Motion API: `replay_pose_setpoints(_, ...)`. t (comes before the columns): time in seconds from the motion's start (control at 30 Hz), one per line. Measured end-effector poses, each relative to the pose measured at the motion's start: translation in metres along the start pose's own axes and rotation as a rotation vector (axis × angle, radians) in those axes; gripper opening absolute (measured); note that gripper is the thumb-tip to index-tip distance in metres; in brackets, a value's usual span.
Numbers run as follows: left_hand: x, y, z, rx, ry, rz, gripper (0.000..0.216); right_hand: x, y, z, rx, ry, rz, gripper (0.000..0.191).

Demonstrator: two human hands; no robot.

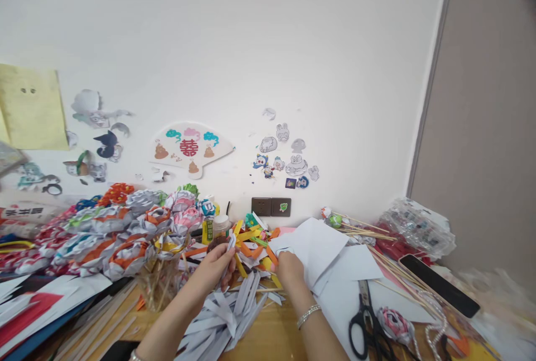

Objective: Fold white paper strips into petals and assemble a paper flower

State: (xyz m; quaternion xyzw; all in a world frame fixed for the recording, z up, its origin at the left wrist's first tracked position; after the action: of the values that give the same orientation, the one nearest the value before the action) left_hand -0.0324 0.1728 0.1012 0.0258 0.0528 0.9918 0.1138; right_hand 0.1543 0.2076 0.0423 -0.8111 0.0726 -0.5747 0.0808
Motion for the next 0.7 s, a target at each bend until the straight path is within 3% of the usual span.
replay_pose_setpoints(0.23,-0.004,0.004,0.003,-0.033,0.002,-0.010,0.042,-0.004,0.001,0.000,-0.027,-0.072,0.013,0.016)
replay_pose_setpoints(0.4,-0.004,0.007,0.006,-0.035,0.002,0.017,0.043,0.003,0.004,0.004,-0.014,-0.278,0.019,0.010)
replay_pose_setpoints(0.53,-0.004,0.010,0.010,-0.042,0.000,0.036,0.045,0.027,0.007,-0.010,0.114,-0.578,0.013,0.017)
replay_pose_setpoints(0.7,-0.005,0.012,0.015,-0.067,0.006,0.105,0.046,0.074,0.028,-0.055,0.376,-0.928,-0.056,0.017)
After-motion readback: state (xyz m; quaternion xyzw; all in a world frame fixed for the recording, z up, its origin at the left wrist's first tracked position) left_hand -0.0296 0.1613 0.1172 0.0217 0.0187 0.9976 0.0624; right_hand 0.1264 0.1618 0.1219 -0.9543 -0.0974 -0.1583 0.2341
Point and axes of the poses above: each hand's wrist, its own y-axis away from the middle knuckle, its own x-axis out of the back of the hand, z = x × y, the point moved 8 cm from there along -y, towards the middle knuckle, and after that the axes turned 11 degrees about x, right-handed, at the moved point
